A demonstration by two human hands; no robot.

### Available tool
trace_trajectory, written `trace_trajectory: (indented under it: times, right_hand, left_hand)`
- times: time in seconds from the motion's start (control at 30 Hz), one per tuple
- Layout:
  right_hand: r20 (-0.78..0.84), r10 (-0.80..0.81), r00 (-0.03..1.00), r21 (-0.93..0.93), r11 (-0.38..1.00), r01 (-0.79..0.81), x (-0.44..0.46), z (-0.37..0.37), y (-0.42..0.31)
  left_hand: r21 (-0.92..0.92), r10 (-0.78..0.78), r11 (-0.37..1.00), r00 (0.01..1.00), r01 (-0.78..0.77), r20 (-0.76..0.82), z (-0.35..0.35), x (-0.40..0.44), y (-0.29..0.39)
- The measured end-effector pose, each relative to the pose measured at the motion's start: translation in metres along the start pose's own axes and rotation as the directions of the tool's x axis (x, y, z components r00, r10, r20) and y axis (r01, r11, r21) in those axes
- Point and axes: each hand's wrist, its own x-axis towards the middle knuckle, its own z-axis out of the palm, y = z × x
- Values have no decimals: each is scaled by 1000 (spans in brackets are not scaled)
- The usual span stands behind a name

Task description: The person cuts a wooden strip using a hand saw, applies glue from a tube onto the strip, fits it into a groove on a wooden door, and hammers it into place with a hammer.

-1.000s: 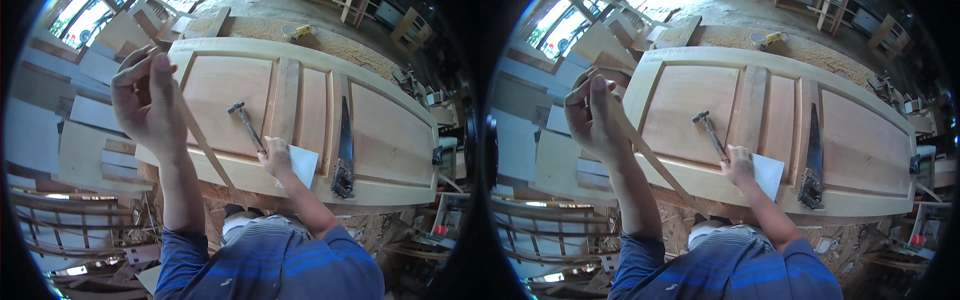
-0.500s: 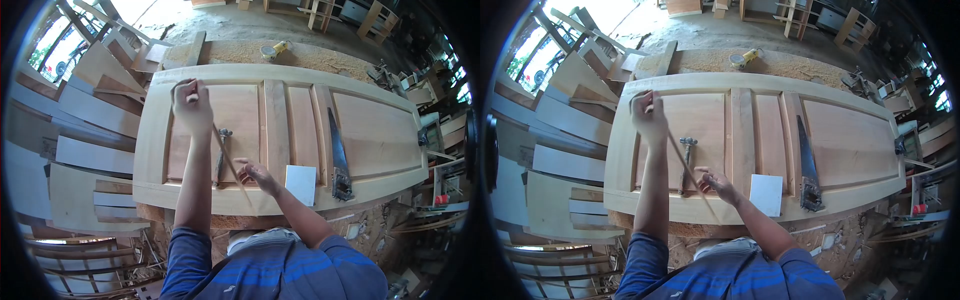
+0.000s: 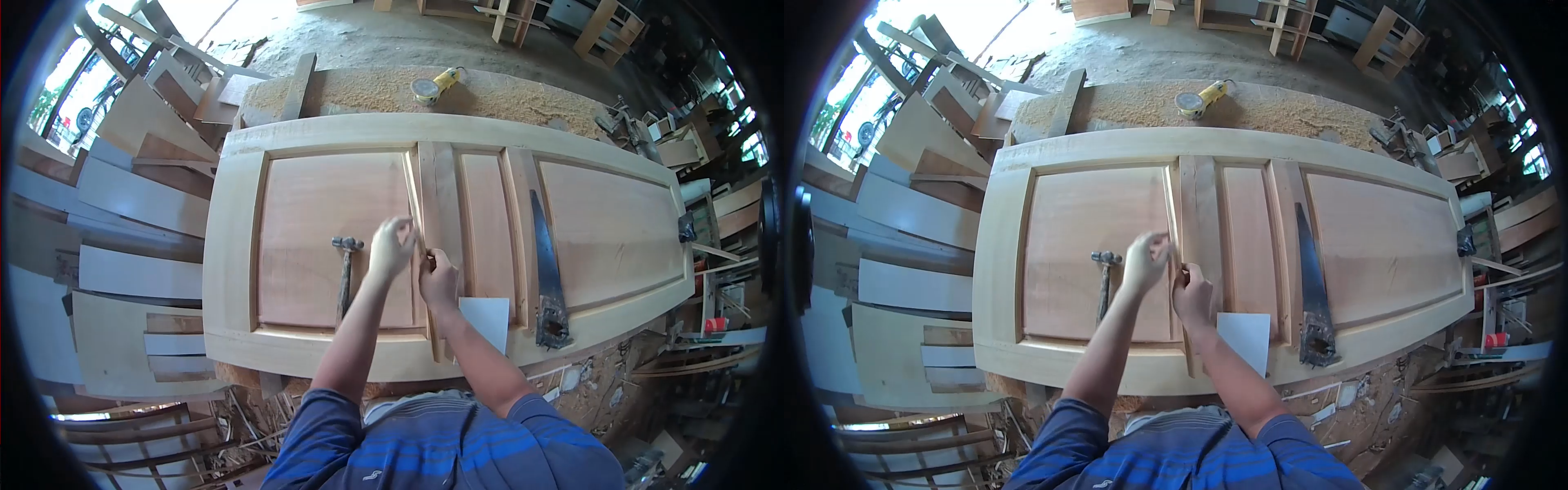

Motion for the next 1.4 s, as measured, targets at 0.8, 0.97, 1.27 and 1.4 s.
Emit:
trace_trajectory:
  times: [0.8,0.97,1.27,1.4]
  right_hand:
    - [75,-272,960,-77,958,277,62,21,19]
    - [74,-263,962,-71,961,268,55,18,27]
    - [99,-167,981,-158,971,181,59,21,38]
    - [74,-144,987,-185,970,155,60,20,34]
  left_hand:
    - [-182,-314,927,944,327,99,22,22,-9]
    - [-196,-326,918,938,344,120,28,14,-9]
    - [122,-225,970,968,212,110,41,15,-13]
    - [124,-225,970,965,209,136,41,24,-10]
